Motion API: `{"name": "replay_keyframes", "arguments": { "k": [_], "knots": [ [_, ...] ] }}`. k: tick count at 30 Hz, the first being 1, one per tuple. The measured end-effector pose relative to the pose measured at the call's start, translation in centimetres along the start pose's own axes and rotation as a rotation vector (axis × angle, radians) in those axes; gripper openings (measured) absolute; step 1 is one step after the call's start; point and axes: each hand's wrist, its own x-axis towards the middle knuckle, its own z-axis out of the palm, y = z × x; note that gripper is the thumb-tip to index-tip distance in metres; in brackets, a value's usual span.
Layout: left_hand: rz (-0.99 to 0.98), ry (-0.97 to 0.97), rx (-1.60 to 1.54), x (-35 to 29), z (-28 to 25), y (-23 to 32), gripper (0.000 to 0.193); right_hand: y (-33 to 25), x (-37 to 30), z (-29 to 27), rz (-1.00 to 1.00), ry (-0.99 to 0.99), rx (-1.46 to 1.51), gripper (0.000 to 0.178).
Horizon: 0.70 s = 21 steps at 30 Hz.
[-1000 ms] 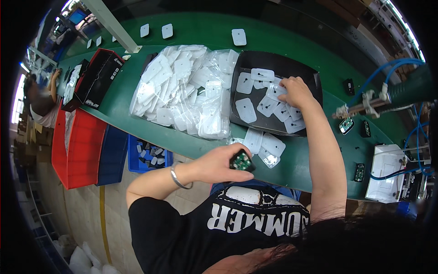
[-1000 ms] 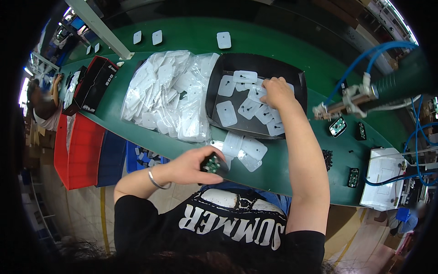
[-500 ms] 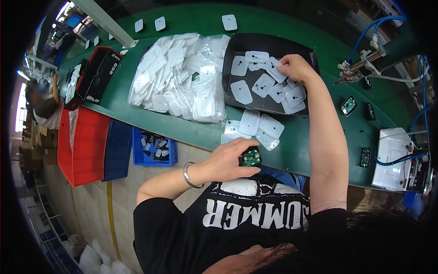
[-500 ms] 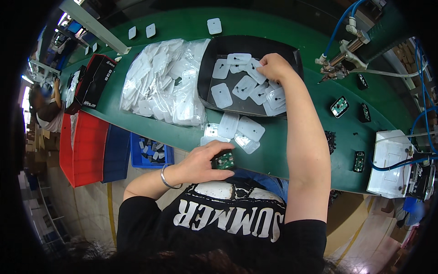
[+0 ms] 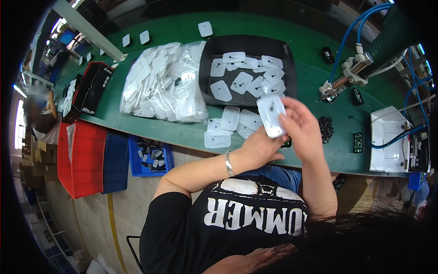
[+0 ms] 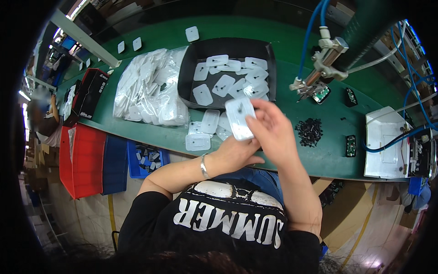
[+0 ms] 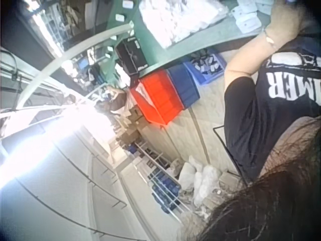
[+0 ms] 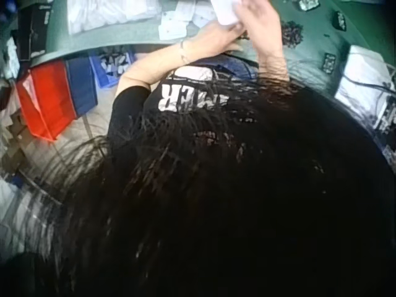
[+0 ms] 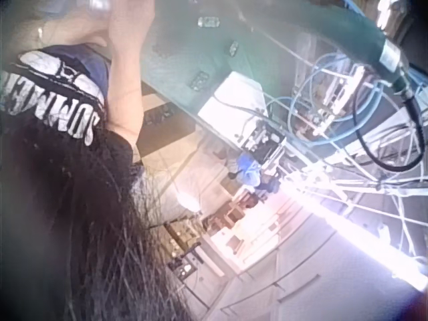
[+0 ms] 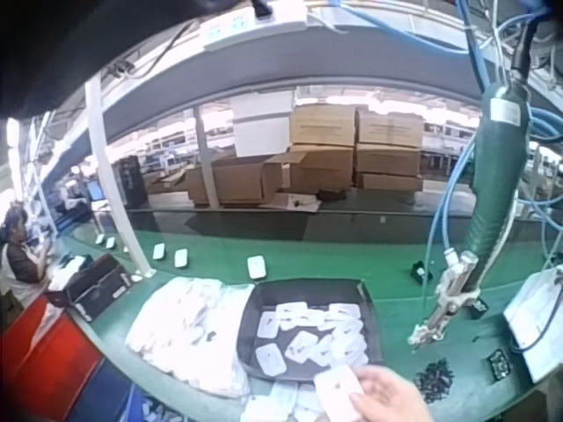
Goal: Assembling PCB components into plastic housings and using a pneumatic press.
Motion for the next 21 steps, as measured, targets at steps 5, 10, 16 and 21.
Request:
{"name": "replay_keyframes", "arguments": {
  "k": [5, 10, 16, 21],
  "knots": [
    [-0.151, -0.101, -0.26, -1.1, -3.0, 1.8, 0.052, 2.8, -6.2, -2.9, -0.027, 0.249, 0.055, 0.034],
    [-0.631, -0.088, -1.419, -1.8, -1.4, 3.1, 0.042, 4.8, -7.7, -3.1, -0.074, 0.292, 0.11, 0.028],
    [-0.795, -0.075, -1.328, -0.7, -0.6, 3.4, 0.036, 5.9, -8.1, -4.2, -0.095, 0.225, -0.109, 0.025],
    [-0.763, -0.057, -1.172, -1.0, -0.9, 3.9, 0.031, 3.7, -7.9, -4.8, -0.408, 0.312, -0.687, 0.017]
  ]
}}
